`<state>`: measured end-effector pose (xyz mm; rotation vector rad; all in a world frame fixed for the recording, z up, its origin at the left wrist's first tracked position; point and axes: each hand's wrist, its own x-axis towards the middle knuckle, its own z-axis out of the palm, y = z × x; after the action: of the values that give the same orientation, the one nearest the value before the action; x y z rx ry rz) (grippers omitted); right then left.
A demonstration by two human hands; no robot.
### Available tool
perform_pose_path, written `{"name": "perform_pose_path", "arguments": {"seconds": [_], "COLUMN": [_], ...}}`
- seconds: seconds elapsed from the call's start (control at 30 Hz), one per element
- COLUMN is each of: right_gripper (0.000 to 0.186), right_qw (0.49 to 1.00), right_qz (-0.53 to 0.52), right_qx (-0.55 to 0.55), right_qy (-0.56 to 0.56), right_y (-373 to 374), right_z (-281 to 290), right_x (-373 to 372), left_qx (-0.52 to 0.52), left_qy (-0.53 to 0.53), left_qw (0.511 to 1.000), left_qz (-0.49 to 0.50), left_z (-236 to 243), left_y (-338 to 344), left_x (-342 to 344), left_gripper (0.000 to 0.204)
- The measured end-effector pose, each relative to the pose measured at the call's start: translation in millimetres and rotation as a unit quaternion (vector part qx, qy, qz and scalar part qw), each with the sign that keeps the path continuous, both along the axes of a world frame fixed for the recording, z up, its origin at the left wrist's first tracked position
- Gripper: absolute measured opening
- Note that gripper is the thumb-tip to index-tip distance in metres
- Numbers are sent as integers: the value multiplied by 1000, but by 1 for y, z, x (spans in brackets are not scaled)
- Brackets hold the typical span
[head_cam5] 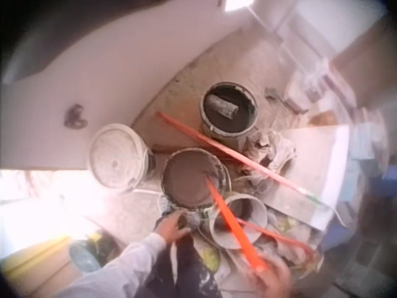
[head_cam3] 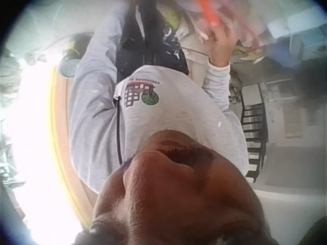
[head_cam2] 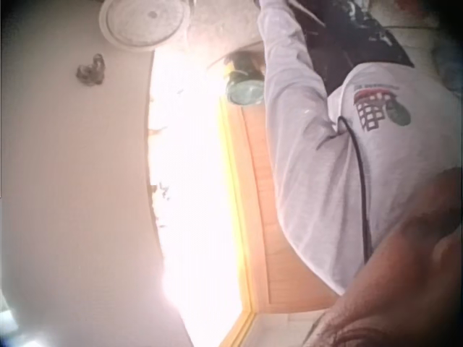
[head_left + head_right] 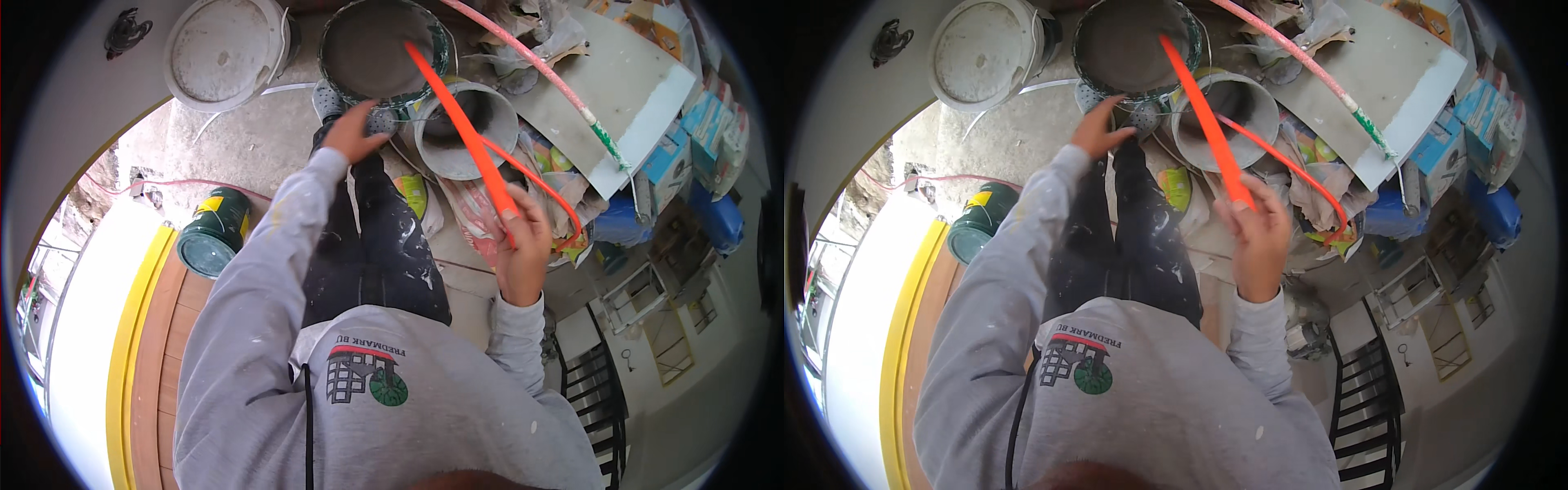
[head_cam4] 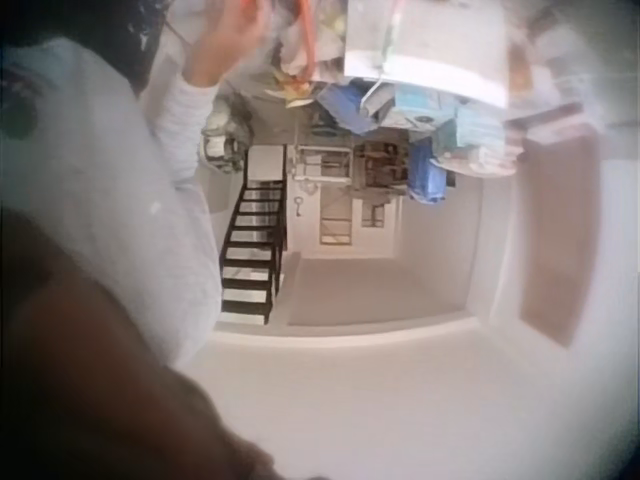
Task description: The person mixes liquid in a bucket using an extension pole by hand, then lifts the pole and walks through a construction site area.
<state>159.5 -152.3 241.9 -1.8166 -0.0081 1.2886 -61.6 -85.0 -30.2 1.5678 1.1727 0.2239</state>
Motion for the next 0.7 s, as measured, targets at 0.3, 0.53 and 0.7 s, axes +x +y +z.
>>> {"name": "perform_pose_path", "arguments": {"seconds": [0.3,0.53,0.7], "right_gripper": [32,38,37], "right_qw": [873,879,915], "right_qz": [-9,94,64], "right_qx": [478,426,378], "right_qy": [-95,-191,-125], "right_y": [115,259,259], "right_z": [-59,-79,-73], "right_x": [41,0,9], "left_qx": [-244,-416,-211], "left_qy": [378,257,220], "left_qw": [880,871,944], "left_qz": [154,42,-127], "left_z": [-63,-42,-36], "left_y": [-167,-141,-80], "left_x": [-249,-180,-85], "left_gripper": [47,68,55]}}
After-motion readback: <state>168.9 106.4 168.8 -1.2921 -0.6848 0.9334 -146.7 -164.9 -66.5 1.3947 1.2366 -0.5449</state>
